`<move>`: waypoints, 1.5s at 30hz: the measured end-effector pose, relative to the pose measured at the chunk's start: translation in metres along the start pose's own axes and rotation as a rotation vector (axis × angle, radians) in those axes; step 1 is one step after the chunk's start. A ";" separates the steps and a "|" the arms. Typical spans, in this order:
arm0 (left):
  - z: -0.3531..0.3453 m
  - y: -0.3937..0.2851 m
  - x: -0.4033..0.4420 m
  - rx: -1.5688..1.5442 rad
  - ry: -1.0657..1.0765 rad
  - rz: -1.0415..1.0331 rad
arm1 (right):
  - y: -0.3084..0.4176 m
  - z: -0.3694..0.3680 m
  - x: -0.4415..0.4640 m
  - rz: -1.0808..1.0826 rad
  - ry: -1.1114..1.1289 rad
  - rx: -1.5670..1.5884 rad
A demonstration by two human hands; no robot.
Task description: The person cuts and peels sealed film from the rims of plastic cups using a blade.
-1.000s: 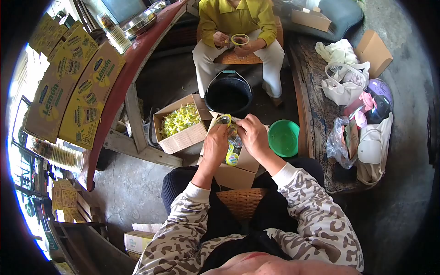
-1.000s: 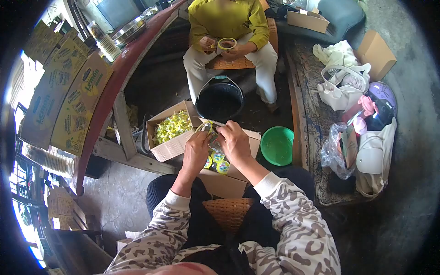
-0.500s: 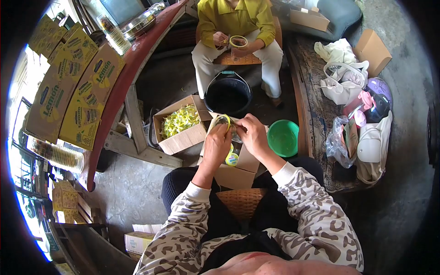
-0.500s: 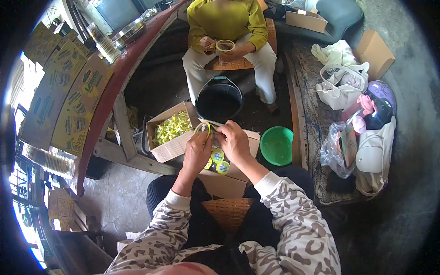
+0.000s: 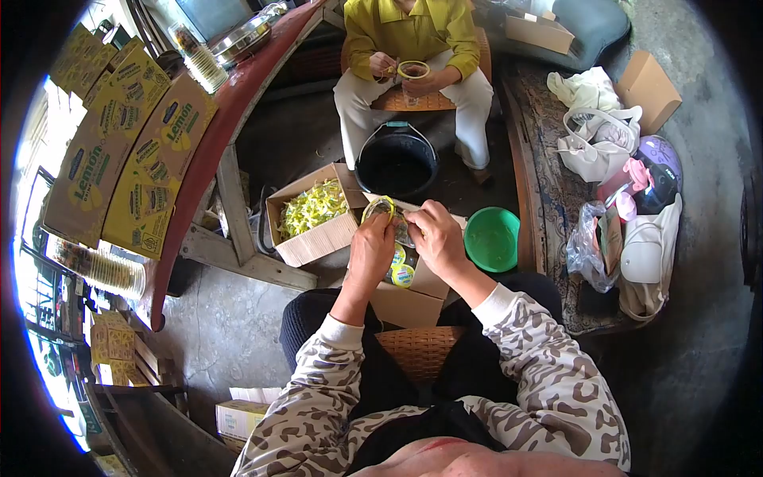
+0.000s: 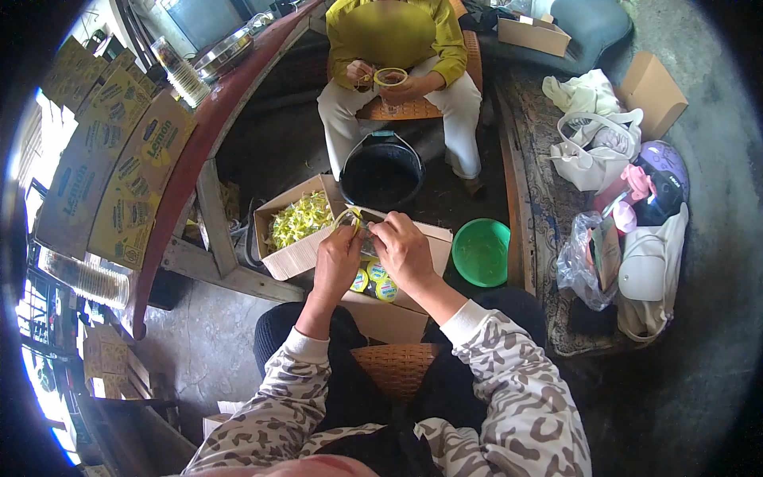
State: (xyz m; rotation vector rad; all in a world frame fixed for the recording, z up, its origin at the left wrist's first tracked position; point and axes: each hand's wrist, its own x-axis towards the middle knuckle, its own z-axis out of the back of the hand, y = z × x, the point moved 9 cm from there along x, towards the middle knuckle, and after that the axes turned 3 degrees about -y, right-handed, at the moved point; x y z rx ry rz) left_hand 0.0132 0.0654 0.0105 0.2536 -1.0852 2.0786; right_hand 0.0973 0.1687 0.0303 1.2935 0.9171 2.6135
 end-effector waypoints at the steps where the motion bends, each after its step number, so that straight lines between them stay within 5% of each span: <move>1: -0.001 0.001 -0.001 0.012 0.010 0.008 | 0.000 0.000 0.000 -0.001 0.005 -0.005; 23: -0.017 -0.022 -0.009 -0.002 0.088 -0.074 | -0.046 -0.016 -0.009 -0.258 0.006 0.088; 40: -0.006 -0.017 -0.006 -0.080 0.052 -0.097 | -0.016 0.000 0.001 -0.072 -0.020 0.006; 45: -0.005 -0.020 -0.002 -0.094 0.038 -0.095 | -0.042 -0.003 -0.002 -0.245 -0.056 0.162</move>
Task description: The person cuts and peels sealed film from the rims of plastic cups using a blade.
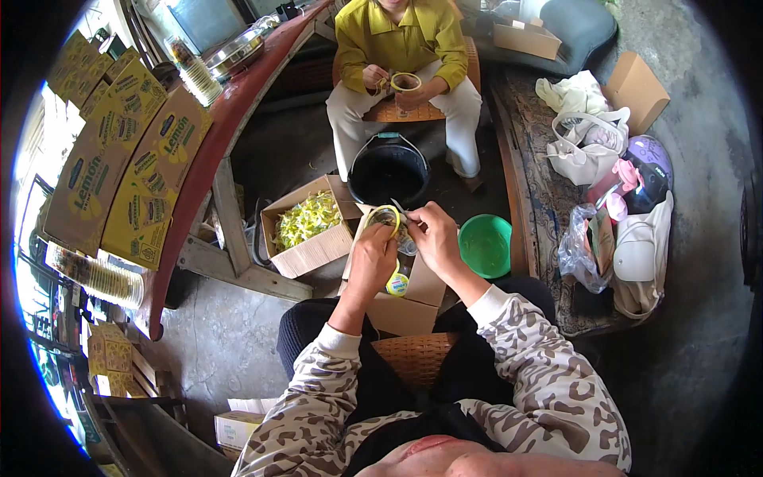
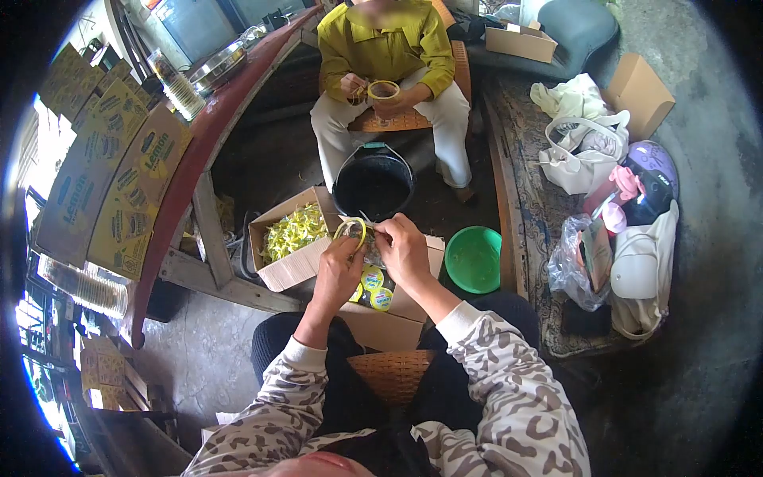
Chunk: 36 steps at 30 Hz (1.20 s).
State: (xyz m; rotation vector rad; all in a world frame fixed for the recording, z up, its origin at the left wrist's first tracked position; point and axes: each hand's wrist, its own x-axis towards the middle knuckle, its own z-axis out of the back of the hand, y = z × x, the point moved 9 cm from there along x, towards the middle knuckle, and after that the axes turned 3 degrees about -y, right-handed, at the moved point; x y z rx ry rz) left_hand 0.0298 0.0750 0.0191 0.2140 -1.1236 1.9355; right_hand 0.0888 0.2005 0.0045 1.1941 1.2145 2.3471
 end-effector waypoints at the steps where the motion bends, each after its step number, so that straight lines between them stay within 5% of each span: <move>1: 0.002 0.005 0.001 0.004 -0.010 0.029 | 0.001 0.000 0.001 0.004 0.002 0.001; 9: 0.023 0.036 0.004 -0.237 0.031 0.411 | -0.006 0.009 0.008 -0.005 -0.001 -0.003; 23: 0.064 0.033 0.033 0.087 -0.085 0.069 | -0.085 -0.010 0.003 -0.212 0.218 -0.253; 36: 0.100 0.044 0.036 -0.033 -0.245 0.109 | -0.271 -0.078 -0.081 -0.499 0.470 -0.530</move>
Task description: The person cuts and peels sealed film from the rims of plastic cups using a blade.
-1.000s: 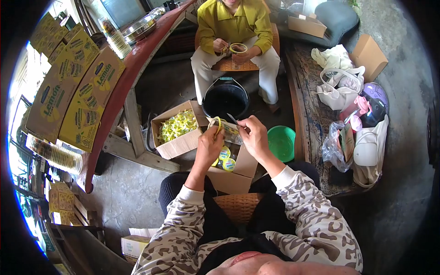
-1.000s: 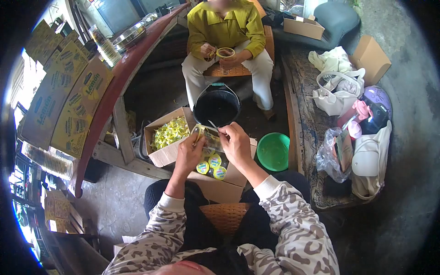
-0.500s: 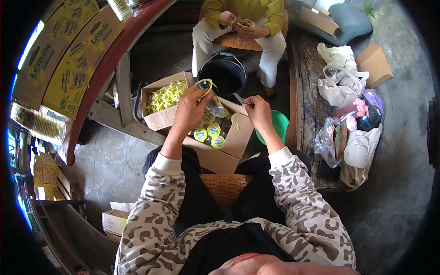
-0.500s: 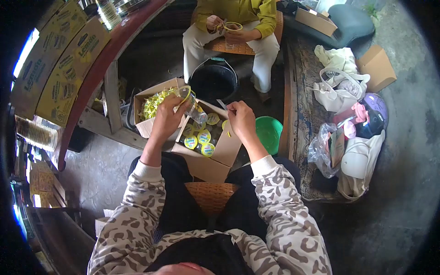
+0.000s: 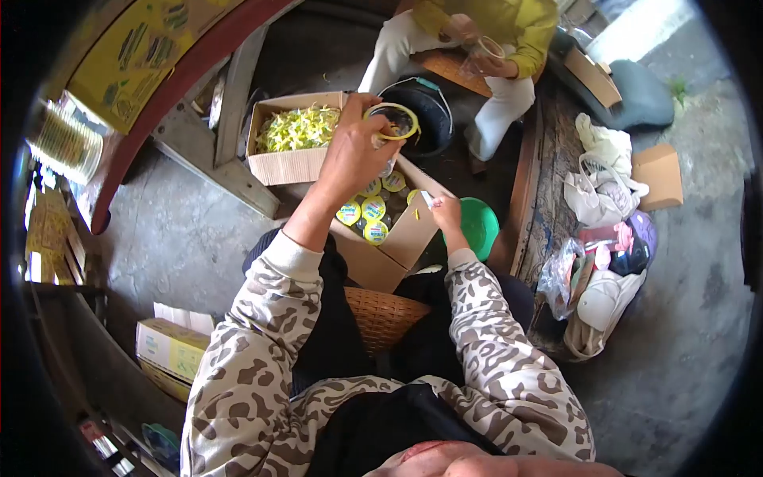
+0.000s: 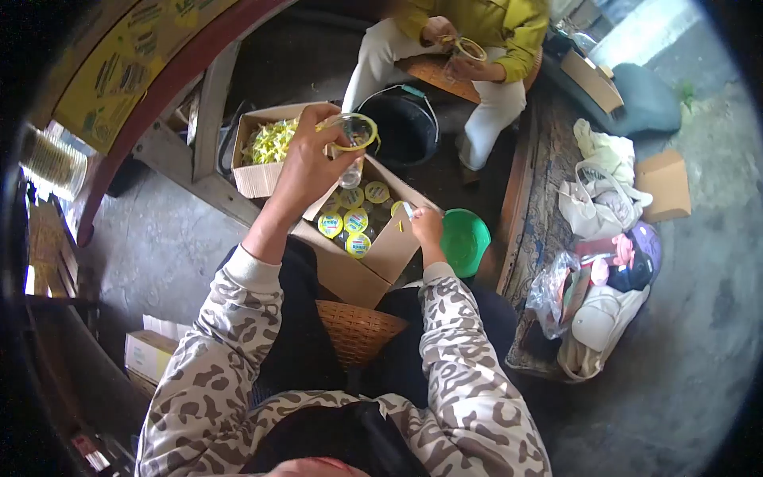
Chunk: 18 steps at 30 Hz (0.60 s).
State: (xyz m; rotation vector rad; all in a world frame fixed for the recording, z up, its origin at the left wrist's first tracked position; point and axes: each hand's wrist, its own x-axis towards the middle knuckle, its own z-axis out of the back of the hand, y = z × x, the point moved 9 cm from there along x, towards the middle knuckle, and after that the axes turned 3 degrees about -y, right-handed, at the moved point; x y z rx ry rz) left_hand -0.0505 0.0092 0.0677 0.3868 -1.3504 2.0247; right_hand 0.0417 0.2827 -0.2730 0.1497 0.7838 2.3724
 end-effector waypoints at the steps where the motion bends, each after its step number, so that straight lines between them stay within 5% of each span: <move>1: -0.001 -0.001 0.001 0.020 -0.003 -0.022 | -0.015 -0.009 0.001 -0.076 0.012 -0.008; 10: -0.019 0.025 0.006 -0.060 0.042 0.065 | -0.056 -0.093 -0.013 -0.075 0.013 0.043; 14: -0.021 0.029 0.008 -0.030 0.035 0.046 | -0.070 -0.070 -0.041 -0.268 0.012 -0.127; 16: -0.021 0.030 0.010 -0.026 0.031 0.040 | -0.088 -0.038 -0.056 -0.550 -0.187 -0.125; 18: -0.021 0.031 0.011 -0.024 0.029 0.049 | -0.084 -0.030 -0.058 -0.541 -0.229 -0.089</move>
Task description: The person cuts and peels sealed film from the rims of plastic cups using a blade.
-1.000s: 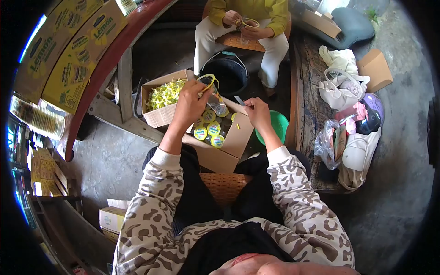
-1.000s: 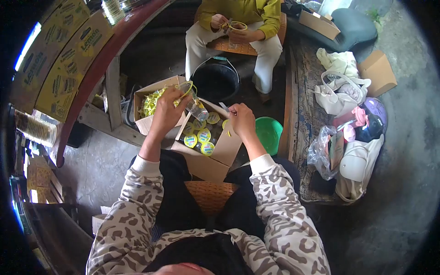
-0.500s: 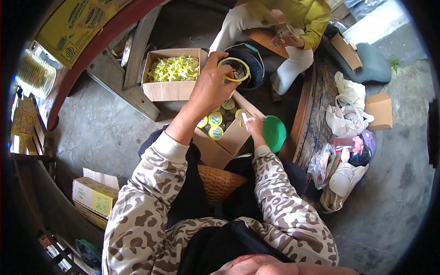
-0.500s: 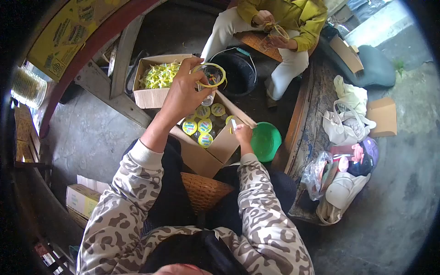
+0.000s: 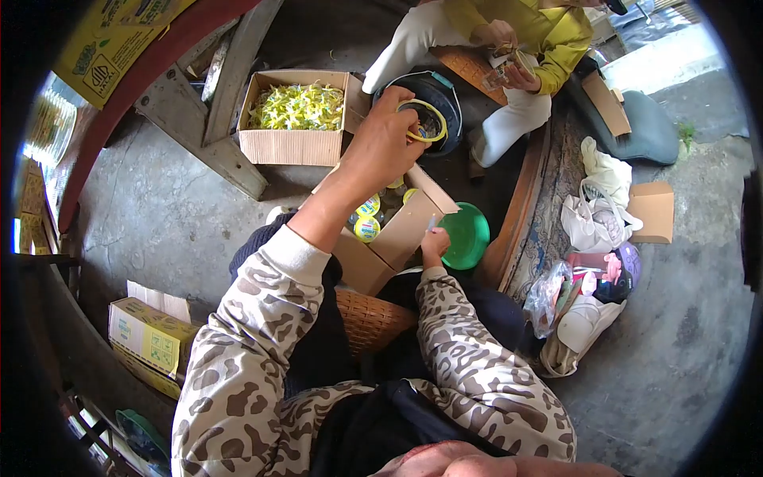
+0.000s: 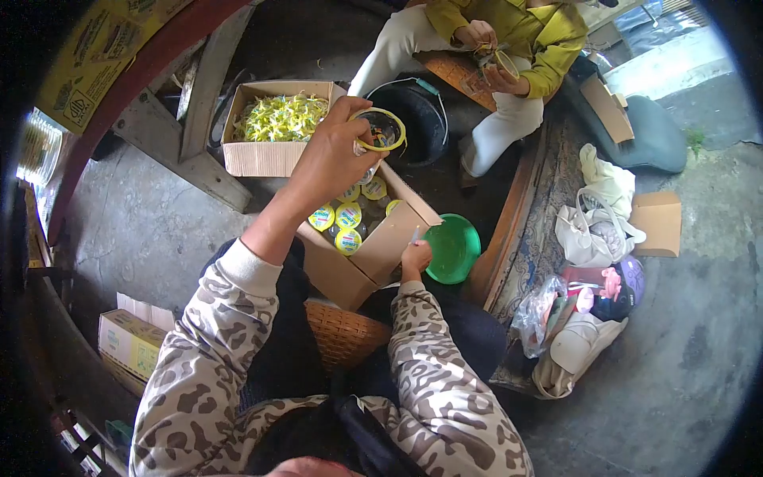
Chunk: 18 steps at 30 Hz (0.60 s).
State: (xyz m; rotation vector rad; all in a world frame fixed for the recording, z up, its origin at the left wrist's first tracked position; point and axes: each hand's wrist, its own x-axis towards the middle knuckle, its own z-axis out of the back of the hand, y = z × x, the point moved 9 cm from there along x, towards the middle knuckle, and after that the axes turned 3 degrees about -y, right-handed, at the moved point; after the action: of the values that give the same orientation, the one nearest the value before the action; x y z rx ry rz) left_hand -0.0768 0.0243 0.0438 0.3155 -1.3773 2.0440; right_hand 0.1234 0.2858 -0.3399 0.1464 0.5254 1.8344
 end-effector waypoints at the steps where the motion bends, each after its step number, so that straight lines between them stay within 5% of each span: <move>1: 0.000 0.000 0.000 -0.005 -0.005 0.002 | 0.012 0.001 0.000 0.113 -0.004 0.050; 3: 0.000 -0.001 -0.001 -0.012 -0.023 -0.012 | 0.026 0.002 -0.001 0.233 -0.013 0.096; 5: 0.001 -0.002 -0.001 -0.023 -0.029 -0.017 | 0.021 -0.015 -0.002 0.166 0.152 -0.058; 9: 0.008 -0.001 -0.001 -0.006 -0.058 -0.033 | -0.016 -0.028 0.030 0.078 0.078 -0.016; 14: 0.011 0.001 0.003 -0.069 -0.059 0.005 | 0.048 0.010 0.016 0.265 0.314 0.602; 18: 0.016 0.005 0.006 -0.088 -0.084 -0.033 | 0.075 0.023 0.026 0.070 0.434 1.066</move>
State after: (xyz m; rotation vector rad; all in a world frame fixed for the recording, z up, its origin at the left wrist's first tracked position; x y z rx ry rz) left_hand -0.0863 0.0113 0.0498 0.3868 -1.4982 1.9560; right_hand 0.0575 0.2990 -0.2919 0.4837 1.7853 1.4701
